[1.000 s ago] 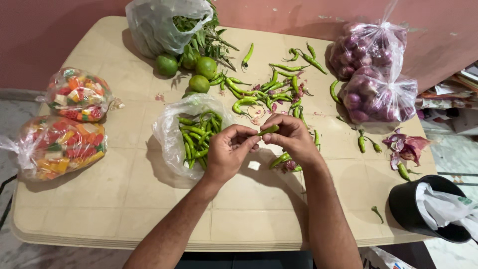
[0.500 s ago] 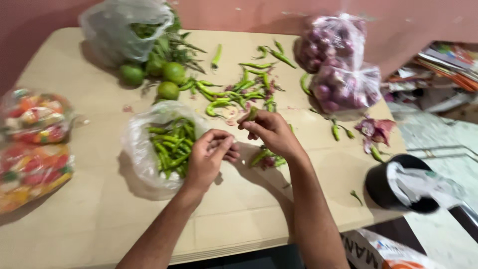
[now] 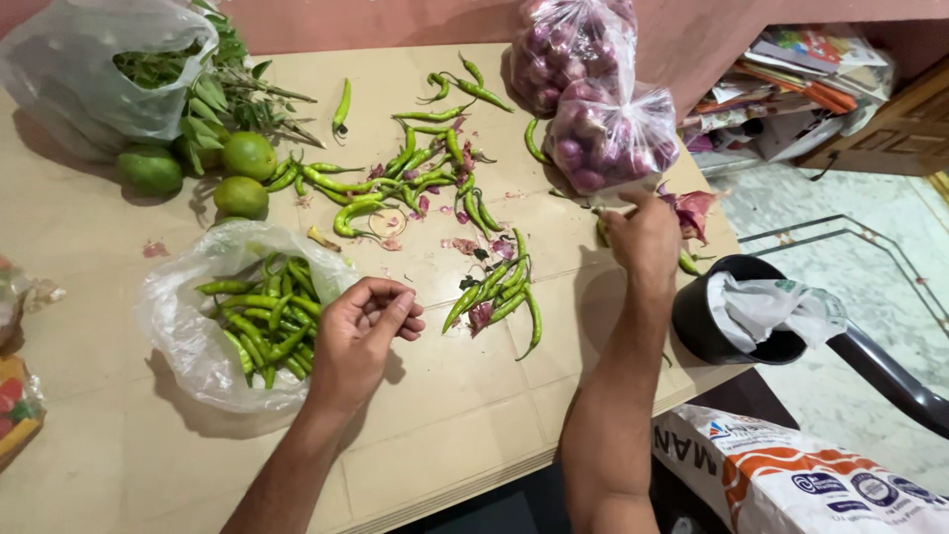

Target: The person picks up green chilies one by one, removes their stems by hand, places the chilies into a plastic bag, and then ties the bag shut.

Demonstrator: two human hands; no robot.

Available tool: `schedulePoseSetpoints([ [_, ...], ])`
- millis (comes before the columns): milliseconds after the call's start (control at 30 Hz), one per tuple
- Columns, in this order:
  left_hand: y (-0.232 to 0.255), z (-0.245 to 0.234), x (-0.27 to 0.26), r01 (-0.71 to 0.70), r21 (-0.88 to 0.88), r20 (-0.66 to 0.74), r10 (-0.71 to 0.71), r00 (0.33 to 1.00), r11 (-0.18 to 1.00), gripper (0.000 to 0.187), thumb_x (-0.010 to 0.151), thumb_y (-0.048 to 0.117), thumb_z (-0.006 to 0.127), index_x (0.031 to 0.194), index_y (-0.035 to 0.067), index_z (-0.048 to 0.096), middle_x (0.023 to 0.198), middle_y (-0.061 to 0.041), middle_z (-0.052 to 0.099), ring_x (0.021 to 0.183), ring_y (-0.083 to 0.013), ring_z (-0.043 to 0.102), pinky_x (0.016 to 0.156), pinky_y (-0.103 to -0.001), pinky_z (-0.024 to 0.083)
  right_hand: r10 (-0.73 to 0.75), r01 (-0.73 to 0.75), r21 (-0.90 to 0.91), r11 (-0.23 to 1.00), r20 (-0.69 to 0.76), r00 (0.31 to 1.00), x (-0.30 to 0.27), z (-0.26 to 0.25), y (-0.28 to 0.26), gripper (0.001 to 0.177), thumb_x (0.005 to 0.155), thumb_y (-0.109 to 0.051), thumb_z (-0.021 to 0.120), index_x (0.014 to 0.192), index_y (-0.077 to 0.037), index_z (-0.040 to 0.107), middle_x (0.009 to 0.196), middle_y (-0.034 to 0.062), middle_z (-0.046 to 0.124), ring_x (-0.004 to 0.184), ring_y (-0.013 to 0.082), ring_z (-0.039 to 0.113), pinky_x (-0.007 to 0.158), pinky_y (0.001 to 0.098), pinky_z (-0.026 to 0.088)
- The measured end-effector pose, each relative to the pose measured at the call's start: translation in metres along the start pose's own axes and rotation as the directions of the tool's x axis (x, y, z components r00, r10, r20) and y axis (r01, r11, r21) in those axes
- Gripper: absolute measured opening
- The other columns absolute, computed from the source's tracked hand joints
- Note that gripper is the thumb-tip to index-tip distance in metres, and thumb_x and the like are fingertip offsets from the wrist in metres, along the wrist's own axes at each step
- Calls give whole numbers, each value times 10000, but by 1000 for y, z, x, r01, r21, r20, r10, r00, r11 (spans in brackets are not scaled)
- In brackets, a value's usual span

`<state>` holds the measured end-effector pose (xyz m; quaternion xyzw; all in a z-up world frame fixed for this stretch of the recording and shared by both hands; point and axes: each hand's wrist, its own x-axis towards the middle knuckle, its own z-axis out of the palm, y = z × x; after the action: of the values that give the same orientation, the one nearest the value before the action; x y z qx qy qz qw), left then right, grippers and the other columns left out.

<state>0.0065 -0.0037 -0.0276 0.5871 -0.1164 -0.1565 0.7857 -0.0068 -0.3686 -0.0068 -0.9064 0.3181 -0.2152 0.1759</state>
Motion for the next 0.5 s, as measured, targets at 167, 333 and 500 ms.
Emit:
schedulePoseSetpoints([
  [167,15,13,-12,87,177,-68,-76,995,980,145,961,105,667,1057,5,710,877,-44,733,794,-100,706,724,-265,588,-308,227,208,951,590,746,-25,0,-67,329,753,-180,858,1066,-109,782,958,113,784,864,269,760,782,372,585],
  [333,6,15,-9,-136,662,78,113,991,737,215,918,149,692,1088,20,711,1010,-124,722,816,-200,747,713,-303,597,-502,555,107,825,589,633,-53,19,-100,272,710,-130,832,977,-169,801,1002,97,741,896,284,723,778,401,560],
  [500,-28,32,-1,-401,858,307,306,901,321,249,890,171,717,1053,-16,696,1007,-181,686,938,-324,673,825,-402,564,-387,517,-18,856,640,663,-53,34,-101,269,728,-104,761,968,-223,790,978,35,776,921,259,727,791,404,570],
])
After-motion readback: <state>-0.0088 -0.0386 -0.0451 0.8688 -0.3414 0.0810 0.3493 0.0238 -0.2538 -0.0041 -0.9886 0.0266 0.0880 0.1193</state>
